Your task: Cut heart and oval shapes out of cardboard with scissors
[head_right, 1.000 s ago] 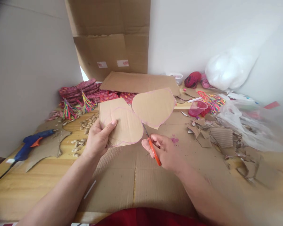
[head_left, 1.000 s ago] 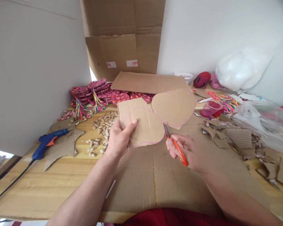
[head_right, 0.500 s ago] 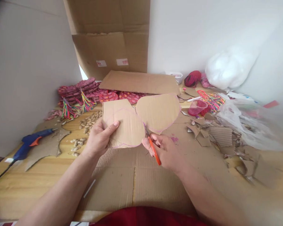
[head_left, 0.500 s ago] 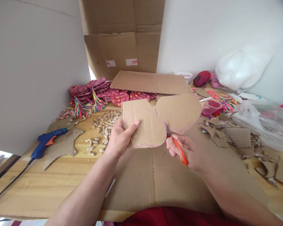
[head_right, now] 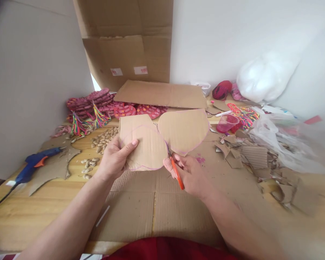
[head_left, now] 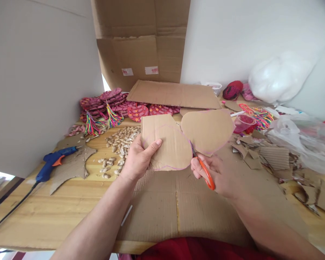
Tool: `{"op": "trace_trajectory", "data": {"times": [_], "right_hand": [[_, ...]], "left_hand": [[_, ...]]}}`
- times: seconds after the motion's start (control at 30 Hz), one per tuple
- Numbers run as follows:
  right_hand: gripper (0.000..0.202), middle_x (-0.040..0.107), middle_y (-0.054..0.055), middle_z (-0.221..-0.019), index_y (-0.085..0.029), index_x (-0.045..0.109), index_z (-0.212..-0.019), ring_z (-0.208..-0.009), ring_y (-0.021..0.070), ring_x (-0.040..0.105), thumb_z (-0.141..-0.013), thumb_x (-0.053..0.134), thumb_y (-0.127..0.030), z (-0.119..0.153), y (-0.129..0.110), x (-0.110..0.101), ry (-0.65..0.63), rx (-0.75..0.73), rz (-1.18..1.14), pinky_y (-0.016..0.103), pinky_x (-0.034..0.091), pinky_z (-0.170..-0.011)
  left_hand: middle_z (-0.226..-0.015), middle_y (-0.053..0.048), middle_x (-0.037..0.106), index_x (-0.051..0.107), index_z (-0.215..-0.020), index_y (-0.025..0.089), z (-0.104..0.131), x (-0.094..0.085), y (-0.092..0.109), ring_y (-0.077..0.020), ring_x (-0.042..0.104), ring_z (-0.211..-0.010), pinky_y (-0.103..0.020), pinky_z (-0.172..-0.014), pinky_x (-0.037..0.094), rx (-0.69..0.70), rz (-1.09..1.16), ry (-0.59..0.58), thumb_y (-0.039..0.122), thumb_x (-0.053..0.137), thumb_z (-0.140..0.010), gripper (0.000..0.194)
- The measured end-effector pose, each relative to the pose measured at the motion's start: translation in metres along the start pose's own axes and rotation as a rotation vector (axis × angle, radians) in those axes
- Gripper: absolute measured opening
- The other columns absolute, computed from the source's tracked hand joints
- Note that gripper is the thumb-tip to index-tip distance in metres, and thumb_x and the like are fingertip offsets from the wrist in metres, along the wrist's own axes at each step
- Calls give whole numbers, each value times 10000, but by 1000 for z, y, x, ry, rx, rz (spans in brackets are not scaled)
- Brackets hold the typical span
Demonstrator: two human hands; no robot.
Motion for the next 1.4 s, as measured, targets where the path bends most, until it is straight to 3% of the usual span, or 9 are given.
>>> {"op": "trace_trajectory", "data": {"times": [0.27, 0.43, 0.57, 1.13, 1.4], "right_hand": [[474, 374, -57, -586, -224, 455, -711, -541, 125, 345, -925, 563, -633, 0, -1, -1, 57, 9, 16, 298, 260, -533], [488, 373, -53, -589, -223, 451, -679, -535, 123, 350, -887, 630, -626, 0, -2, 1, 123, -5, -54, 303, 270, -533], [515, 357, -53, -595, -223, 431, -651, -527, 114, 316, -876, 641, -636, 0, -1, 2, 105, -18, -88, 302, 234, -512], [575, 311, -60, -518, -233, 349, -593, -477, 103, 273, -918, 562, -656, 6, -4, 3, 106, 6, 25, 317, 192, -484], [587, 315, -66, -498, -237, 347, -563, -454, 91, 262, -827, 706, -621, 6, -13, 7, 170, 1, 28, 315, 151, -459]], "left_hand": [[-1123, -98, 739, 610, -1138, 185, -2, -2, 1, -250, 721, -951, -346, -790, 609, -10, -12, -20, 350, 836, -748, 480], [-1172, -106, 728, 612, -1188, 192, -2, -2, 1, -259, 717, -1001, -348, -816, 610, 7, -4, -43, 349, 823, -766, 498], [-1170, -102, 734, 620, -1174, 203, -2, -2, 2, -278, 718, -1024, -357, -809, 620, 3, -7, -47, 350, 825, -764, 482], [-1155, -112, 739, 631, -1156, 203, -2, -2, 6, -294, 724, -1008, -374, -797, 626, -25, 2, -41, 361, 839, -741, 490], [-1140, -102, 740, 631, -1164, 211, -3, -5, 7, -279, 726, -997, -361, -793, 627, -17, -7, -47, 357, 841, -741, 494]]}}
Point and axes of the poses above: each hand's wrist, its own z-axis away from the middle knuckle, its own x-axis out of the palm, y = z × x, the point moved 4 cm from there along -z, towards the middle knuckle
